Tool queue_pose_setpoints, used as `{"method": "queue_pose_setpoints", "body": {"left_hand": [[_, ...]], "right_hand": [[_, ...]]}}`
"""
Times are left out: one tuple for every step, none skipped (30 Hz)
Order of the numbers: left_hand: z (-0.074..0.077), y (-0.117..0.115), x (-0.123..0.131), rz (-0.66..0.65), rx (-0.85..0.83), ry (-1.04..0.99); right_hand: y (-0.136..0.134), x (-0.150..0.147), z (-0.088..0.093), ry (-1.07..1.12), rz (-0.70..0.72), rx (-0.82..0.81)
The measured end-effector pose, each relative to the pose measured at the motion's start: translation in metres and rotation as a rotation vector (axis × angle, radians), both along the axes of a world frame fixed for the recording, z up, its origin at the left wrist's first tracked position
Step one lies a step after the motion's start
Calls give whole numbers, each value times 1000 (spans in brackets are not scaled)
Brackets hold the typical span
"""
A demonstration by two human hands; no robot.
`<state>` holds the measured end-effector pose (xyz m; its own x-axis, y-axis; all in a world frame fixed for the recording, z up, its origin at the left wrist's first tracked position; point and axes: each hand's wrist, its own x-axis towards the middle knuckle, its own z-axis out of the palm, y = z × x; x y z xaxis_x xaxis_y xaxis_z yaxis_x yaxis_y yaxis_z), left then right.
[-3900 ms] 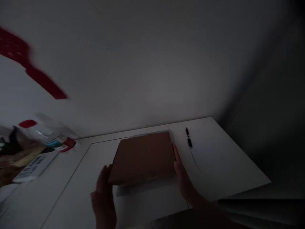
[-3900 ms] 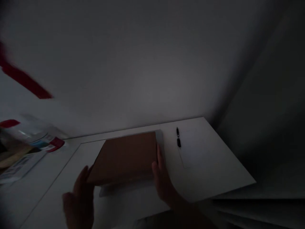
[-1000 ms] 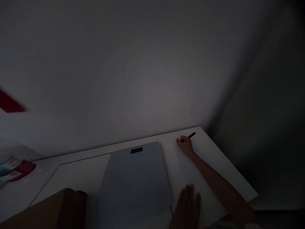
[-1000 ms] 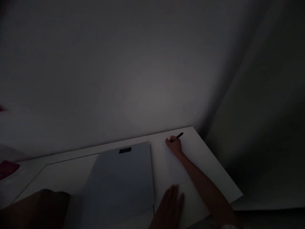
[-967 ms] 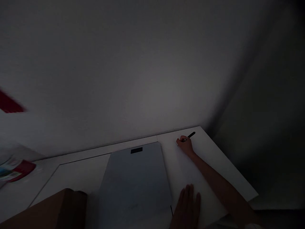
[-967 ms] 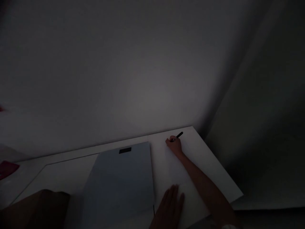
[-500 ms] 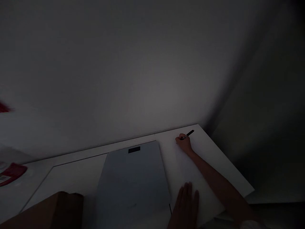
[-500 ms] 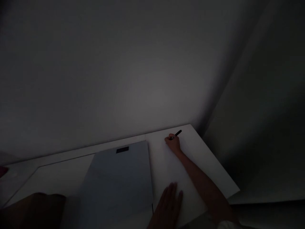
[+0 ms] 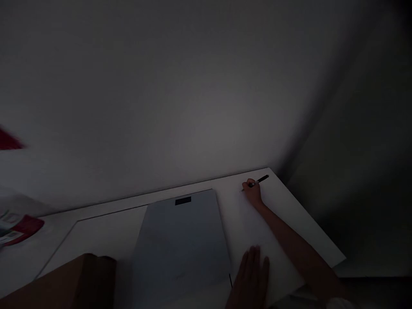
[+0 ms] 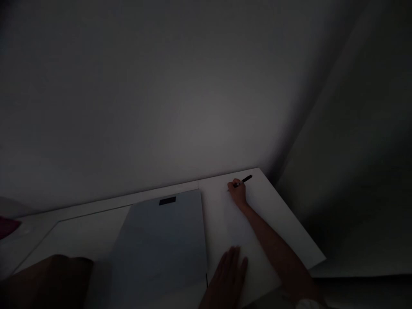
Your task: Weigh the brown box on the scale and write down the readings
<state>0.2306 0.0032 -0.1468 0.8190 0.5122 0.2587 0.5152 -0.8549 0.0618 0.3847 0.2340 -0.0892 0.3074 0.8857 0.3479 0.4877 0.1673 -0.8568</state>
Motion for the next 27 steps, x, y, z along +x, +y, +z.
{"method": "queue_pose_setpoints", "body": {"left_hand": [[-1,0,1,-1,-6,-6],[-3,0,1,-1,-9,-7],[-5,0,2,3,-7,-4],[-6,0,2,9,3,0],[-7,0,2,15,18,5],[-7,0,2,23,36,9],[-6,0,2,25,50,11],[-5,0,2,23,61,10],[-4,0,2,21,67,11],[-2,0,2,18,74,12],[-1,1,2,16,84,10],[-1,1,2,24,94,11],[-2,1,2,33,98,14],[-3,1,3,39,102,16],[-4,1,3,44,109,16],[-6,1,4,44,113,16],[-8,1,4,42,117,18],[-9,1,4,39,125,15],[-10,1,4,35,137,11],[-11,1,4,36,145,10],[-11,2,4,36,147,11],[-12,2,4,37,147,11],[-12,2,4,44,146,10],[-12,2,4,48,143,7],[-11,2,4,50,131,4],[-9,2,4,47,114,3],[-7,3,4,39,93,3]], "right_hand": [[-1,0,2,-12,8,18],[-2,0,3,-28,22,34],[-3,0,5,-48,43,49],[-5,-1,7,-73,66,62],[-6,-2,8,-103,88,76],[-7,-3,10,-137,108,88],[-9,-5,12,-176,125,98],[-11,-6,13,-218,140,105],[-12,-7,15,-265,156,108],[-14,-9,16,-316,173,108],[-16,-10,17,-370,190,105],[-18,-11,17,-425,207,99],[-20,-13,18,-478,220,92],[-20,-13,18,-529,229,85],[-21,-14,18,-576,233,77],[-21,-14,17,-618,234,70],[-20,-14,17,-655,234,64],[-19,-14,16,-688,237,60],[-18,-14,15,-716,243,57],[-17,-14,14,-742,256,57],[-16,-13,13,-765,273,58],[-15,-13,12,-786,293,61],[-14,-13,11,-805,314,65],[-14,-13,10,-822,334,68],[-14,-13,9,-836,352,71],[-14,-13,9,-849,365,71],[-14,-13,8,-859,374,70]]}}
